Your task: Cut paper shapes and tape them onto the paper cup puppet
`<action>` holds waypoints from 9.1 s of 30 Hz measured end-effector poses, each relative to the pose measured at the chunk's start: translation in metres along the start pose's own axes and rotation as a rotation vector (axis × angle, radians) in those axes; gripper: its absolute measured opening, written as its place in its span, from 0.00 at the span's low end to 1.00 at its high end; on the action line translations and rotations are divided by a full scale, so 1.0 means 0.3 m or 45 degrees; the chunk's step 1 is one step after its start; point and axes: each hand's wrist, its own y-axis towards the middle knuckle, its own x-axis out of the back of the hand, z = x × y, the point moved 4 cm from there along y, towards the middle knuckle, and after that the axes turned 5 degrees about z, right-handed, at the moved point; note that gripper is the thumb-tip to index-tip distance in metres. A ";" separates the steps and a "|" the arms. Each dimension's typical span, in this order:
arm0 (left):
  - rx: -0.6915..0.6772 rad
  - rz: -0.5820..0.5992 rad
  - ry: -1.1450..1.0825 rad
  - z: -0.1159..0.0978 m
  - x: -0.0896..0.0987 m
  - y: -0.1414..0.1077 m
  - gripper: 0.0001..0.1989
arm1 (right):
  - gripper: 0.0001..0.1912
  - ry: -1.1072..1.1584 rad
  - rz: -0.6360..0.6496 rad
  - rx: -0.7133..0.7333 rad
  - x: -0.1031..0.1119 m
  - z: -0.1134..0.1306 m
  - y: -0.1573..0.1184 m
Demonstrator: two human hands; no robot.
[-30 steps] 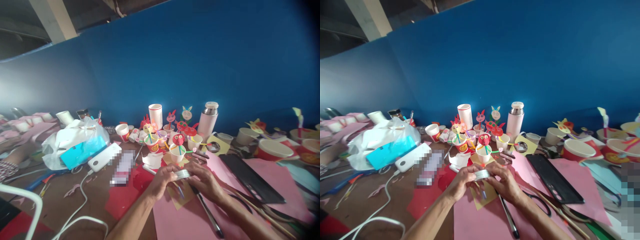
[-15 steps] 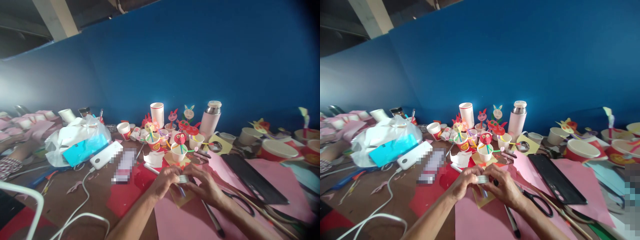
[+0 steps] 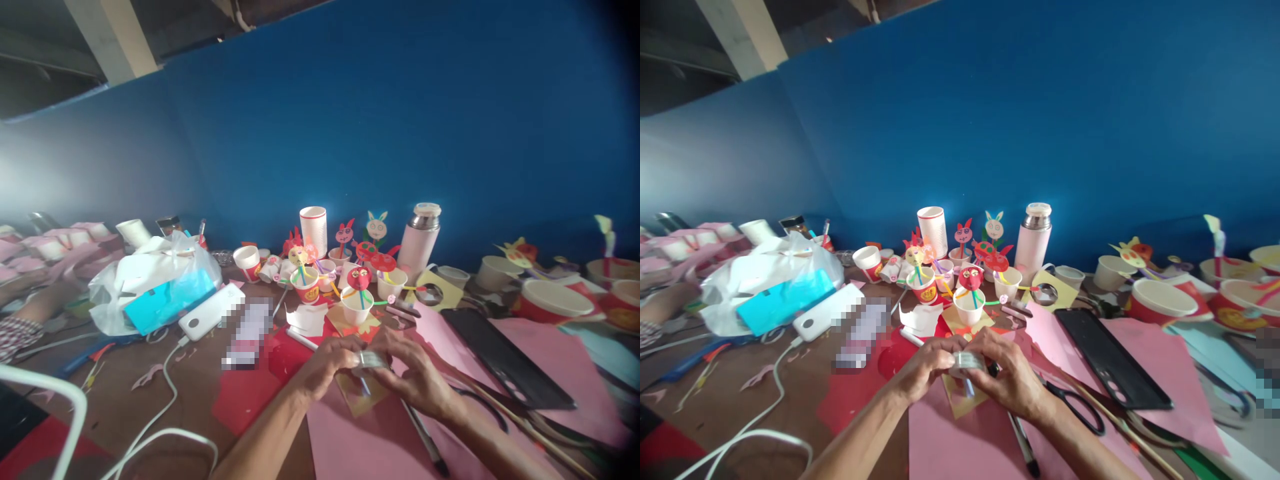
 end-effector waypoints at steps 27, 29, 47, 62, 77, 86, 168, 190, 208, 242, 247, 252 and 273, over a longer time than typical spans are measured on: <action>0.015 -0.060 0.025 0.009 0.000 0.001 0.14 | 0.03 0.007 0.030 -0.135 -0.012 -0.012 0.008; 0.048 -0.073 0.051 0.012 -0.002 0.001 0.14 | 0.03 -0.008 0.023 -0.133 -0.013 -0.003 0.010; 0.078 -0.048 -0.032 0.019 0.000 0.006 0.08 | 0.08 -0.201 0.088 0.037 -0.008 0.005 0.018; 0.073 -0.030 -0.174 0.015 0.002 0.003 0.09 | 0.05 0.006 0.099 0.001 0.000 -0.001 0.017; -0.033 0.018 -0.281 0.003 0.012 0.005 0.10 | 0.11 0.114 -0.034 -0.103 -0.003 -0.042 0.002; 0.074 -0.108 -0.054 0.003 0.001 0.001 0.07 | 0.04 -0.207 0.158 0.058 0.014 0.028 0.024; -0.314 -0.248 0.629 -0.080 0.015 -0.022 0.12 | 0.08 0.238 0.286 -0.412 0.011 -0.094 0.004; -0.613 -0.247 1.650 -0.070 -0.051 -0.050 0.12 | 0.15 0.863 0.462 -0.575 -0.020 -0.082 -0.011; -0.449 -0.426 0.596 -0.070 -0.018 -0.037 0.09 | 0.17 1.014 0.497 -0.671 -0.057 -0.124 -0.026; -0.176 -0.399 0.032 -0.056 0.009 -0.013 0.10 | 0.14 0.758 0.594 -0.867 -0.066 -0.150 -0.033; -0.085 -0.439 0.106 -0.057 0.010 -0.021 0.09 | 0.15 0.697 0.624 -0.852 -0.057 -0.129 -0.022; -0.090 -0.511 0.292 -0.067 0.012 -0.030 0.07 | 0.15 0.723 0.701 -0.801 -0.040 -0.116 -0.023; 0.136 -0.196 0.531 -0.015 -0.002 -0.039 0.10 | 0.15 0.629 0.924 -0.814 -0.032 -0.150 -0.054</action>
